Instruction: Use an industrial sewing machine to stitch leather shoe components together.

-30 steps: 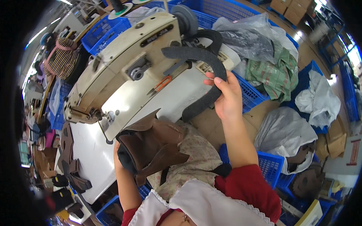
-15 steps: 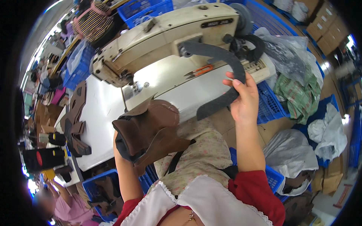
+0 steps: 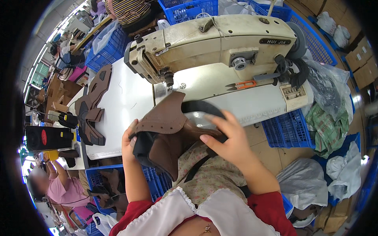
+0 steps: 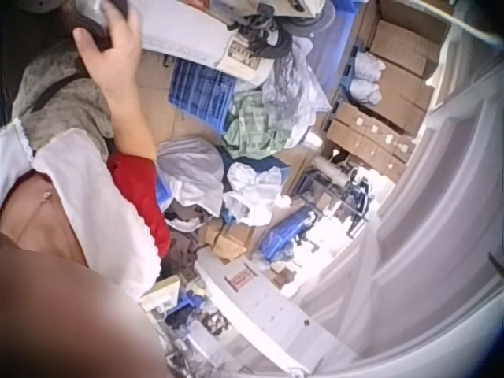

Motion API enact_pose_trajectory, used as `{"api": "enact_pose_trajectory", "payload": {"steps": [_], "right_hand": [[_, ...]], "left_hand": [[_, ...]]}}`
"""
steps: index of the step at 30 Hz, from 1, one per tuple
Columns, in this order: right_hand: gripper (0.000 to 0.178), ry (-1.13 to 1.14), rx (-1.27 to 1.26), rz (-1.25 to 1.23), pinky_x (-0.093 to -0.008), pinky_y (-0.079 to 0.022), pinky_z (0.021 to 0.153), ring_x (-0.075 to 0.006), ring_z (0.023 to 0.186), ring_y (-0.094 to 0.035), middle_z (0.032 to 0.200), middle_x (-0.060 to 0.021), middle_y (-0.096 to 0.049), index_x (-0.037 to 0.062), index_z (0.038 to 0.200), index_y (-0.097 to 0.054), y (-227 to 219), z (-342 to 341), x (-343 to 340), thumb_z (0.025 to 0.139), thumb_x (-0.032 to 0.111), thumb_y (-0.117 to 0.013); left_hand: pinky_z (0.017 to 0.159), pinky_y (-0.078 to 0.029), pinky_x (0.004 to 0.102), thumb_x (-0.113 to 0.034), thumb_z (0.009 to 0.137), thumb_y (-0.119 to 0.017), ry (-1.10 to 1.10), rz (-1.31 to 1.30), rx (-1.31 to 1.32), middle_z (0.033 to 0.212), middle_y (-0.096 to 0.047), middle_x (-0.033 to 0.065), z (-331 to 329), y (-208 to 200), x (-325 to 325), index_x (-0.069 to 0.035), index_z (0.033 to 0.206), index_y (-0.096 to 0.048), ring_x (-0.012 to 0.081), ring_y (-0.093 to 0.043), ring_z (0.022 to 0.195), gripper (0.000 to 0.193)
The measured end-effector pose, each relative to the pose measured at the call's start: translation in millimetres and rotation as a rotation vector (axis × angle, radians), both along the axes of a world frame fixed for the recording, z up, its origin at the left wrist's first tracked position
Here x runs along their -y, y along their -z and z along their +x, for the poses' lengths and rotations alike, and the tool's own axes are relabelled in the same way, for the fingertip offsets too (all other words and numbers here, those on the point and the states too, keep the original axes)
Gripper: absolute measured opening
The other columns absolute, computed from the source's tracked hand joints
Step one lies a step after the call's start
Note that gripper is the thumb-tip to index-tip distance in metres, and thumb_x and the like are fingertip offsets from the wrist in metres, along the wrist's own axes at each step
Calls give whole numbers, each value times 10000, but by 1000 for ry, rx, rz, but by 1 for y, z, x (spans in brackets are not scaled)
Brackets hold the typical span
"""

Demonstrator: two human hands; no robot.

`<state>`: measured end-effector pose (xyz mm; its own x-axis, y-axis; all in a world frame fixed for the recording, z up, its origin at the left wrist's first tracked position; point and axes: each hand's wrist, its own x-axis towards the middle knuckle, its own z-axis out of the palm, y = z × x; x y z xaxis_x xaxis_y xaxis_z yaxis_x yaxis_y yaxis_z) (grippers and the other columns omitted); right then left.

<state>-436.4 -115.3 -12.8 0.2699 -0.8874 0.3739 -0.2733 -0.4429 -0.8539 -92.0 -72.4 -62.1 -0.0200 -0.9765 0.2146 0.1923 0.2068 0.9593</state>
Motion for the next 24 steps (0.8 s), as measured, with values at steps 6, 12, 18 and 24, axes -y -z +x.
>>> {"api": "enact_pose_trajectory", "payload": {"steps": [6,12,18,24], "right_hand": [[300,-200,-72,-68,-368,-553,796,-340,927,-676,1135,-186,-644,47,1102,-711,3,35,-10,854,210,-757],[263,-348,-70,-88,-353,-554,680,-311,795,-684,1106,-166,-655,63,1064,-723,3,59,-15,857,223,-750],[266,-212,58,138,-359,-531,775,-315,875,-669,1089,-175,-652,18,1049,-706,-2,57,-6,929,255,-687],[297,-245,304,391,-319,-514,777,-193,869,-659,1032,-111,-637,-30,1041,-680,12,62,3,957,255,-666]], "left_hand": [[1183,-227,443,-463,740,-773,292,198,-218,1548,-320,283,28,-11,8,74,1456,-399,380,-304,1457,970],[1110,-330,389,-698,686,-766,561,626,219,1408,-494,173,42,-25,42,47,1465,-385,277,-448,1317,1143],[1067,-378,356,-584,652,-855,630,627,316,1317,-569,142,24,-53,61,39,1450,-402,244,-517,1227,1109],[964,-486,356,-278,678,-908,213,587,559,1160,-663,146,13,-77,89,47,1306,-541,231,-630,1066,797]]}}
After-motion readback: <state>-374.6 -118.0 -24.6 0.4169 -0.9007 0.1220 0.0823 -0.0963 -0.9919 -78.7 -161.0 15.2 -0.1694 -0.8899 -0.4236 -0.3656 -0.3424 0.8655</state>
